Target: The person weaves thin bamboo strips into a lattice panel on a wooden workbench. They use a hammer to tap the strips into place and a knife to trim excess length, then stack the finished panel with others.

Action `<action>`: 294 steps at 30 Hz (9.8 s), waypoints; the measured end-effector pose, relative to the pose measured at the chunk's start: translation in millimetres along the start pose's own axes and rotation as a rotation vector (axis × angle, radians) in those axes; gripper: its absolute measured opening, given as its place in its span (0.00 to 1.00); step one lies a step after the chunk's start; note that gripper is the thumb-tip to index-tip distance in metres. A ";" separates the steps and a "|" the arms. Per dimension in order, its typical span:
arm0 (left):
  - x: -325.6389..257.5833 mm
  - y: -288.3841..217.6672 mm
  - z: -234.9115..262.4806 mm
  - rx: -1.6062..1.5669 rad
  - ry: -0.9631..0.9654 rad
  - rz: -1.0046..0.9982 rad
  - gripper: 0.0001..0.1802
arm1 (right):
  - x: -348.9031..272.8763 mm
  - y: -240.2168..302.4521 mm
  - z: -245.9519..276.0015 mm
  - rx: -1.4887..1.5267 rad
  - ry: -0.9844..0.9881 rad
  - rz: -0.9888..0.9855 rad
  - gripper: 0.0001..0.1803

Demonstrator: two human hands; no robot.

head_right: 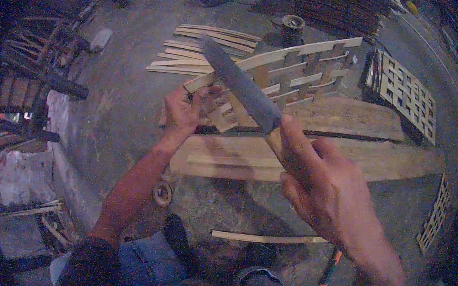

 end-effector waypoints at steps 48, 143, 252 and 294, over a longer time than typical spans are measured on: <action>-16.4 5.2 -2.7 -0.143 0.034 0.043 0.16 | -29.5 -28.9 -40.7 -0.024 -0.228 -0.080 0.39; -132.2 100.5 79.9 0.317 0.475 -0.028 0.15 | -43.9 -223.0 -147.4 0.507 0.004 -0.503 0.22; -100.2 89.8 31.9 0.126 0.143 0.715 0.23 | -19.8 -247.1 -154.8 0.326 -0.064 -0.467 0.16; -119.5 151.8 79.7 0.091 0.124 0.627 0.20 | -115.2 -210.1 -72.4 0.448 -0.524 -0.750 0.19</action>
Point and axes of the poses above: each hand's wrist, its own x-axis towards the middle knuckle, its own z-axis out of the back of the hand, y = z × x, the point moved 2 cm from there along x, towards the middle knuckle, and after that the axes turned 14 degrees about -x, right-handed, at the moved point
